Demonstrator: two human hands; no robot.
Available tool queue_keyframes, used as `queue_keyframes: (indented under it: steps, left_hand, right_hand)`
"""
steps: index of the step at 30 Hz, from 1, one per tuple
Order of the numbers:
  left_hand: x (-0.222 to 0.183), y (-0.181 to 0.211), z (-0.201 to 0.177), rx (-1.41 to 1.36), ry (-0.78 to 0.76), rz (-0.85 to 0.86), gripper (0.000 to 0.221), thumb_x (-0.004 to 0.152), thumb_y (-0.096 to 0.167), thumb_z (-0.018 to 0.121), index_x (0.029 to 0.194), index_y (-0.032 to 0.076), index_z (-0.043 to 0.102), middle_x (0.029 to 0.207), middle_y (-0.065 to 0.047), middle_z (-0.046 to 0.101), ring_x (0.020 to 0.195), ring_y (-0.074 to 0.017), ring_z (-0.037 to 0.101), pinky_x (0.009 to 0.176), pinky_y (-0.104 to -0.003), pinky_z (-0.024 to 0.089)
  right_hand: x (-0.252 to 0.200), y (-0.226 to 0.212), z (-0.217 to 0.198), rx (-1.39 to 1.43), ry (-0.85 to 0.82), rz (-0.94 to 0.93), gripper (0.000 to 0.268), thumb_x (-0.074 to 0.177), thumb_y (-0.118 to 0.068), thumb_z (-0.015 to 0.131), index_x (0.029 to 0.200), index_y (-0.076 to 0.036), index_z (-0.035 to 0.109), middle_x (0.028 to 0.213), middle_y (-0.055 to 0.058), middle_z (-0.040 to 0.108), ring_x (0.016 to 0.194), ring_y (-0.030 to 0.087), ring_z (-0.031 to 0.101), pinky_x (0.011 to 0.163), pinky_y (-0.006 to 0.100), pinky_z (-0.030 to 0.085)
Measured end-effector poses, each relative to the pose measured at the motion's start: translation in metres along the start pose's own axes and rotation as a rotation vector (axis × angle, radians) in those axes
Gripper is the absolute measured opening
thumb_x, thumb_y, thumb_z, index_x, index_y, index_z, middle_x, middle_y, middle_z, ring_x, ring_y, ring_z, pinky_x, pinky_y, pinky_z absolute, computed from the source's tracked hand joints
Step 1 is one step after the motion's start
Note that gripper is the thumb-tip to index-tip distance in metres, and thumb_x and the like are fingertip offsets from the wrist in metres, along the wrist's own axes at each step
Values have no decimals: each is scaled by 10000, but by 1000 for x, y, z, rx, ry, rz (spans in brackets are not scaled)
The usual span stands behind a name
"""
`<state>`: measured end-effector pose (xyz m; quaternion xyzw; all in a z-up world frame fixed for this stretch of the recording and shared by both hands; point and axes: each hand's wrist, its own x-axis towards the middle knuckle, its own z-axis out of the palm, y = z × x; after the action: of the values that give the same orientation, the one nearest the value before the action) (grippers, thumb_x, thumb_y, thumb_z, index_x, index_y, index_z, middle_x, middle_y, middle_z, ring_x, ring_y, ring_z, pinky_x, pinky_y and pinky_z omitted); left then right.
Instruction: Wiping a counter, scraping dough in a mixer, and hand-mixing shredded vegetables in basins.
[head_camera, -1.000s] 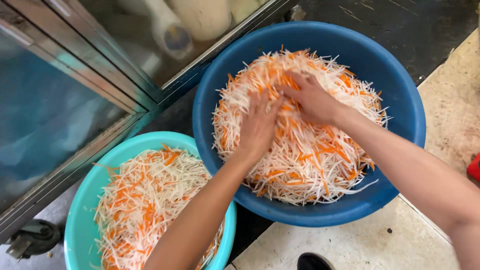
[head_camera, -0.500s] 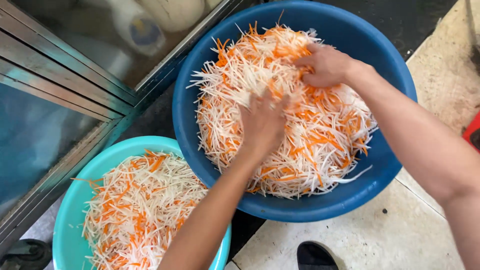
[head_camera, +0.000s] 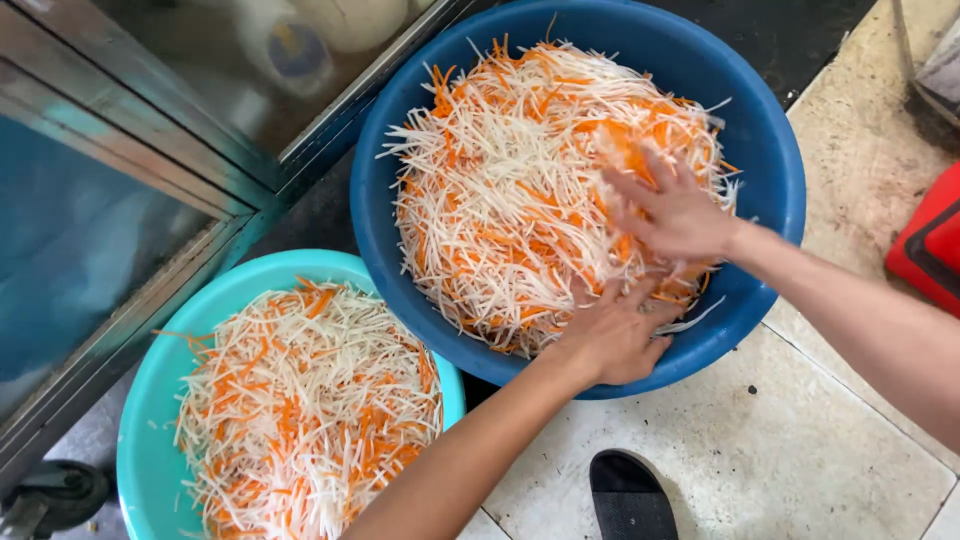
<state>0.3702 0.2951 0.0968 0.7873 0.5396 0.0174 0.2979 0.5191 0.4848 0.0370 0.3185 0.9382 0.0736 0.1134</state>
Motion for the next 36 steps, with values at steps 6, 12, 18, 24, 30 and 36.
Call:
queue_keyframes:
  steps: [6, 12, 18, 24, 30, 36]
  left_hand:
    - [-16, -27, -30, -256, -1, 39, 595, 954, 415, 562, 1538, 350, 469, 1529, -104, 446, 1360, -387, 461, 1093, -655, 347]
    - [-37, -110, -25, 33, 283, -372, 469, 980, 191, 577, 1439, 94, 558, 1447, -210, 556, 1333, -430, 560, 1087, -501, 502]
    - [-59, -85, -9, 19, 110, -582, 845, 891, 232, 658, 1591, 53, 220, 1617, -350, 54, 1399, -633, 253, 1135, -591, 347]
    - [-80, -104, -43, -78, 204, -454, 532, 905, 264, 566, 1426, 172, 506, 1375, -255, 475, 1227, -485, 542, 1019, -591, 476]
    - [-180, -154, -112, -539, 533, -335, 315, 950, 342, 574, 1051, 108, 759, 828, -99, 788, 632, -263, 761, 516, -404, 589]
    - [-346, -257, -37, -725, 731, -741, 349, 937, 346, 670, 1085, 37, 738, 900, -93, 754, 730, -171, 755, 555, -337, 606]
  right_hand:
    - [0, 18, -52, 446, -410, 226, 734, 954, -541, 497, 1624, -489, 200, 1724, 163, -4, 1486, 411, 344, 1257, 481, 242]
    - [30, -66, -79, 259, -136, 25, 604, 1008, -458, 481, 1587, -380, 330, 1715, 80, 213, 1525, 371, 306, 1239, 513, 277]
    - [105, -92, -48, 213, 42, -158, 693, 1019, -487, 479, 1624, -269, 223, 1699, 75, 185, 1530, 410, 167, 1189, 680, 153]
    - [103, -58, -5, 244, -33, -372, 774, 912, -446, 590, 1606, -329, 267, 1703, 94, 166, 1510, 406, 211, 1216, 599, 176]
    - [97, -23, -44, 261, -99, -315, 415, 896, -337, 691, 1309, -368, 718, 1511, 34, 561, 1446, 291, 461, 1154, 441, 402]
    - [85, -200, -182, 547, -70, -295, 384, 942, -401, 664, 1297, -266, 722, 1342, 76, 703, 1021, 306, 726, 894, 439, 573]
